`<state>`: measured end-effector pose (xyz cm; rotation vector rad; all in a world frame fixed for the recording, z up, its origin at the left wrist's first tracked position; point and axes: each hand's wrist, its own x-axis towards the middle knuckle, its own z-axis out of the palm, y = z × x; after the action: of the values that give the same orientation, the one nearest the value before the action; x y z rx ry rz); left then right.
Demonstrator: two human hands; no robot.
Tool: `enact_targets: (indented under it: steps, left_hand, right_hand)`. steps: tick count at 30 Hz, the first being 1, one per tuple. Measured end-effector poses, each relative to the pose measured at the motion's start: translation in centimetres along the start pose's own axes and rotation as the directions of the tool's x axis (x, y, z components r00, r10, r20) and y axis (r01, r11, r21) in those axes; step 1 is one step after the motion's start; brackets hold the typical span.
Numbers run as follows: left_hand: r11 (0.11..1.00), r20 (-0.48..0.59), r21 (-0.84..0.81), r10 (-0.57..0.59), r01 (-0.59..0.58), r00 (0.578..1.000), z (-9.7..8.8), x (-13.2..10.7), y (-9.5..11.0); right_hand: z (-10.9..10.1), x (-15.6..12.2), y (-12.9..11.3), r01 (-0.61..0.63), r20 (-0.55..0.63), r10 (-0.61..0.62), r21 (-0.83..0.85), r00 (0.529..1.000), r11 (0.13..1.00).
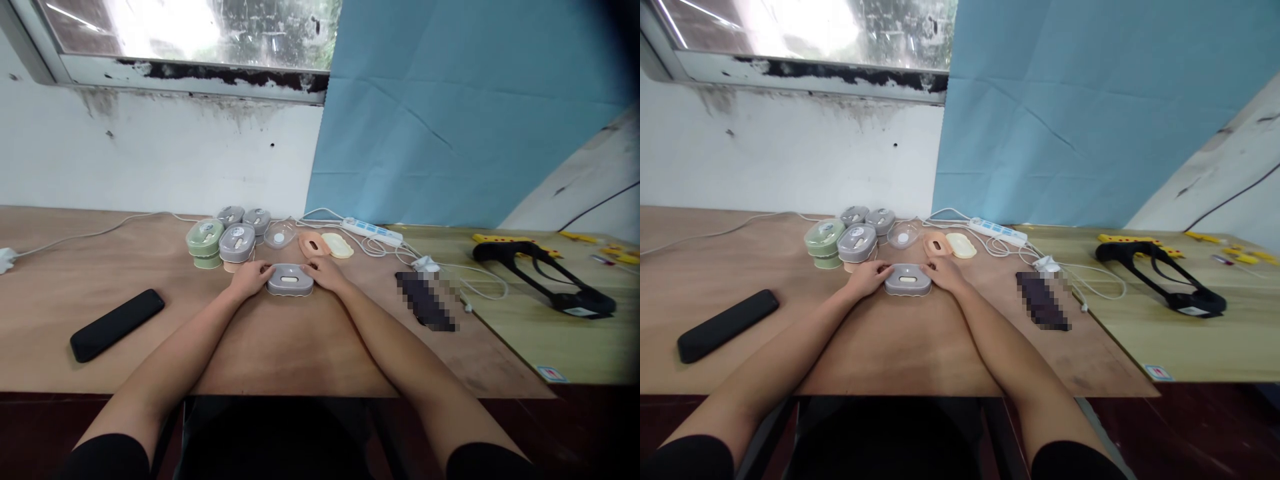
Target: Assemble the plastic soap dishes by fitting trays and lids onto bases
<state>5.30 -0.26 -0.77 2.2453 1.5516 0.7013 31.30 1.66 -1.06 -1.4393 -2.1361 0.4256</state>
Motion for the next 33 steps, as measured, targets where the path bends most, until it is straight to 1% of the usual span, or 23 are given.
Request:
enact_targets:
  steps: [3, 6, 10, 12, 15, 17, 21, 23, 26, 28, 31, 33]
  left_hand:
    - [0.997, -0.047, -0.033, 0.067, -0.069, 0.997, 0.1, 0.1, -0.1]
    - [0.985, -0.11, -0.106, 0.121, -0.133, 0.986, 0.0, 0.2, 0.2]
    - [0.969, -0.19, -0.187, 0.128, -0.164, 0.973, -0.4, 0.8, 1.1]
    - [0.967, -0.183, -0.186, 0.141, -0.175, 0.973, -0.4, 1.6, 1.5]
    - [0.969, -0.137, -0.153, 0.172, -0.193, 0.975, 0.1, 3.2, 1.9]
    - [0.978, -0.095, -0.12, 0.16, -0.171, 0.983, 0.6, 4.4, 2.0]
    - [0.998, 0.012, -0.015, 0.064, -0.064, 0.998, 1.5, 6.6, 2.3]
    - [0.999, 0.05, 0.033, 0.023, -0.025, 0.998, 1.7, 7.3, 2.6]
    - [0.994, 0.092, 0.103, -0.03, 0.02, 0.995, 2.1, 7.7, 2.9]
    - [0.988, 0.089, 0.149, -0.041, 0.028, 0.995, 2.3, 7.6, 3.1]
    - [0.981, 0.025, 0.195, -0.028, 0.023, 0.999, 2.6, 7.2, 3.3]
    - [0.975, -0.011, 0.217, -0.043, 0.044, 0.999, 2.7, 7.0, 3.4]
  right_hand:
    - [0.0, 0.0, 0.0, 0.009, 0.006, -0.009, -0.005, 1.0, 1.0]
    - [0.0, 0.1, 0.1, 0.013, 0.007, -0.012, -0.008, 1.0, 1.0]
    - [-0.1, 0.0, -0.1, 0.01, 0.009, -0.01, 0.001, 1.0, 1.0]
    - [-0.2, -0.1, -0.2, -0.004, 0.016, 0.004, -0.002, 1.0, 1.0]
    - [-0.4, -0.2, -0.6, -0.011, 0.01, 0.011, -0.024, 1.0, 1.0]
    - [-0.4, -0.2, -0.7, -0.002, 0.007, 0.002, -0.036, 1.0, 0.999]
    - [-0.4, -0.2, -0.6, 0.012, 0.009, -0.012, -0.043, 1.0, 0.999]
    - [-0.4, -0.2, -0.5, 0.024, 0.006, -0.024, -0.044, 1.0, 0.999]
    - [-0.3, -0.2, -0.4, 0.024, 0.008, -0.024, -0.041, 1.0, 0.999]
    - [-0.4, -0.3, -0.5, 0.018, 0.012, -0.017, -0.037, 1.0, 0.999]
    - [-0.4, -0.3, -0.5, 0.018, 0.013, -0.018, -0.034, 1.0, 0.999]
    - [-0.3, -0.2, -0.5, 0.015, 0.012, -0.015, -0.034, 1.0, 0.999]
